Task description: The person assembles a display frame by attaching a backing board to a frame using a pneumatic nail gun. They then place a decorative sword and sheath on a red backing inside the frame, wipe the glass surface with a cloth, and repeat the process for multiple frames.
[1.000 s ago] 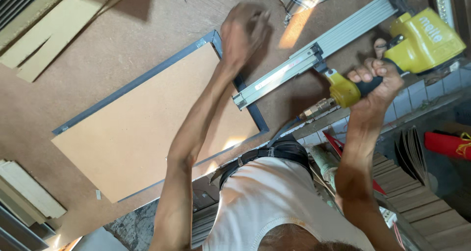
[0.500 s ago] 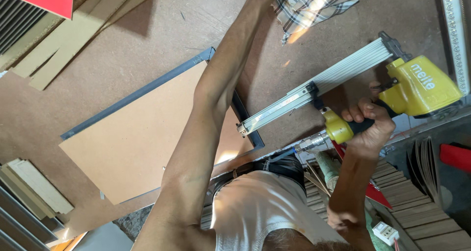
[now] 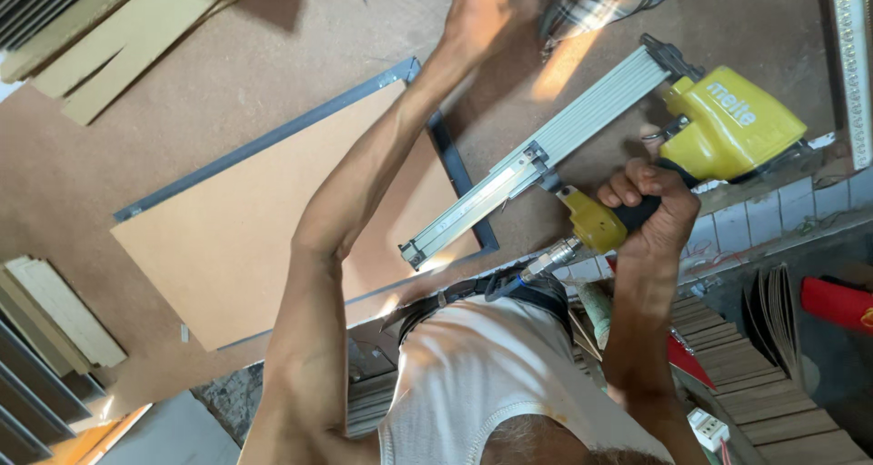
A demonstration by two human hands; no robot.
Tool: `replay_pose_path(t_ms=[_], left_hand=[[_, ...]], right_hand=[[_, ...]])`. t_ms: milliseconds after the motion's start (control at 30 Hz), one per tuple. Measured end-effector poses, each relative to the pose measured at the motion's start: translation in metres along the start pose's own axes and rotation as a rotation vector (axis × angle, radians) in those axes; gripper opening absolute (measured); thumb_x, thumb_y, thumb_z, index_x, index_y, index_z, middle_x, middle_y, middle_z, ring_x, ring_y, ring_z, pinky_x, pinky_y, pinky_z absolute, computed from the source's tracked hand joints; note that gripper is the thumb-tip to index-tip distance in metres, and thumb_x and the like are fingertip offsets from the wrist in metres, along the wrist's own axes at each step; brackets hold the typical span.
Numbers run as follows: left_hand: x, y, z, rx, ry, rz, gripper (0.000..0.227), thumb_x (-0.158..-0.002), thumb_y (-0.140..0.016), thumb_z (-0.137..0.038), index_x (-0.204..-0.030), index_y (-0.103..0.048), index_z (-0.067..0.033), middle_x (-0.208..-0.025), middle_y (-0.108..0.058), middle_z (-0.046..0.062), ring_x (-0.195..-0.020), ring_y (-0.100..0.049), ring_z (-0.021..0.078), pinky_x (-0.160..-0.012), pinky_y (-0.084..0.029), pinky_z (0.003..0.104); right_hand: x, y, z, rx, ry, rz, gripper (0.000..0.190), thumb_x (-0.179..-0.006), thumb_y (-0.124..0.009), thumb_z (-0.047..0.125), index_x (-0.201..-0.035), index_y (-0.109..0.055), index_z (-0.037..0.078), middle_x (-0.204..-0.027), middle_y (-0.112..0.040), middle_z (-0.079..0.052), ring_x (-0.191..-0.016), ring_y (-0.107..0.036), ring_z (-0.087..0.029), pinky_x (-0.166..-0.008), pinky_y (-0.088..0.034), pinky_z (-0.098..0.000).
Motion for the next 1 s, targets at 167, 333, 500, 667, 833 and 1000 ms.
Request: replay_pose_path(t_ms=[167, 333, 500, 667, 833, 1000], left_hand=[[0.105, 0.024, -0.047, 0.005, 0.202, 0.061, 0.024, -0.088, -0.08, 0.003, -0.109, -0.071, -0.0011, -0.072, -0.066, 0.002, -0.067, -0.061, 0.0048, -0.061, -0.054, 0.027], [0.179, 0.051, -0.062, -0.2, 0.333, -0.035, 0.027, -0.079, -0.079, 0.002, -0.105, -0.072, -0.002, -0.068, -0.067, 0.008, -0.06, -0.065, 0.0137, -0.056, -0.053, 0.032], [0.243, 0.07, -0.069, -0.464, 0.239, -0.186, 0.028, -0.079, -0.073, 0.001, -0.107, -0.069, -0.0006, -0.085, -0.071, 0.013, -0.068, -0.072, 0.0251, -0.06, -0.06, 0.037], [0.293, 0.077, -0.071, -0.587, 0.243, -0.212, 0.023, -0.089, -0.072, -0.007, -0.11, -0.068, 0.0019, -0.094, -0.068, 0.015, -0.074, -0.073, 0.0293, -0.063, -0.061, 0.039], [0.339, 0.097, -0.084, -0.529, 0.274, -0.305, 0.021, -0.093, -0.074, -0.02, -0.11, -0.071, -0.0083, -0.095, -0.062, 0.009, -0.082, -0.072, 0.0243, -0.069, -0.062, 0.04], [0.377, 0.111, -0.079, -0.534, 0.38, -0.289, 0.03, -0.096, -0.07, -0.022, -0.125, -0.07, -0.0128, -0.102, -0.059, 0.01, -0.083, -0.07, 0.0262, -0.068, -0.061, 0.042]], right_hand=[[0.028, -0.056, -0.048, 0.074, -0.13, 0.025, 0.046, -0.087, -0.061, 0.001, -0.132, -0.057, 0.006, -0.073, -0.046, 0.002, -0.066, -0.044, -0.01, -0.071, -0.045, -0.0297], [0.047, -0.086, -0.096, 0.189, -0.273, 0.101, 0.049, -0.084, -0.057, -0.002, -0.132, -0.056, 0.007, -0.075, -0.048, 0.002, -0.065, -0.046, -0.01, -0.071, -0.047, -0.0313], [0.058, -0.082, -0.141, 0.232, -0.331, 0.147, 0.054, -0.081, -0.057, -0.002, -0.135, -0.057, 0.004, -0.076, -0.055, -0.001, -0.063, -0.05, -0.013, -0.07, -0.05, -0.0338], [0.071, -0.079, -0.175, 0.247, -0.395, 0.152, 0.052, -0.083, -0.059, -0.003, -0.135, -0.058, 0.003, -0.08, -0.06, -0.004, -0.064, -0.053, -0.015, -0.069, -0.05, -0.0345], [0.089, -0.085, -0.2, 0.287, -0.442, 0.174, 0.05, -0.088, -0.06, -0.004, -0.137, -0.057, 0.002, -0.078, -0.058, -0.003, -0.066, -0.053, -0.015, -0.072, -0.05, -0.0358], [0.104, -0.093, -0.228, 0.336, -0.478, 0.182, 0.043, -0.093, -0.059, -0.004, -0.136, -0.057, 0.003, -0.076, -0.055, -0.002, -0.067, -0.052, -0.015, -0.072, -0.049, -0.0363]])
Point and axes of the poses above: each hand's wrist, its own x-axis away from the middle knuckle, its own y-axis out of the back of the hand, z = x × y, the point moved 5 cm from there along -x, towards the middle knuckle
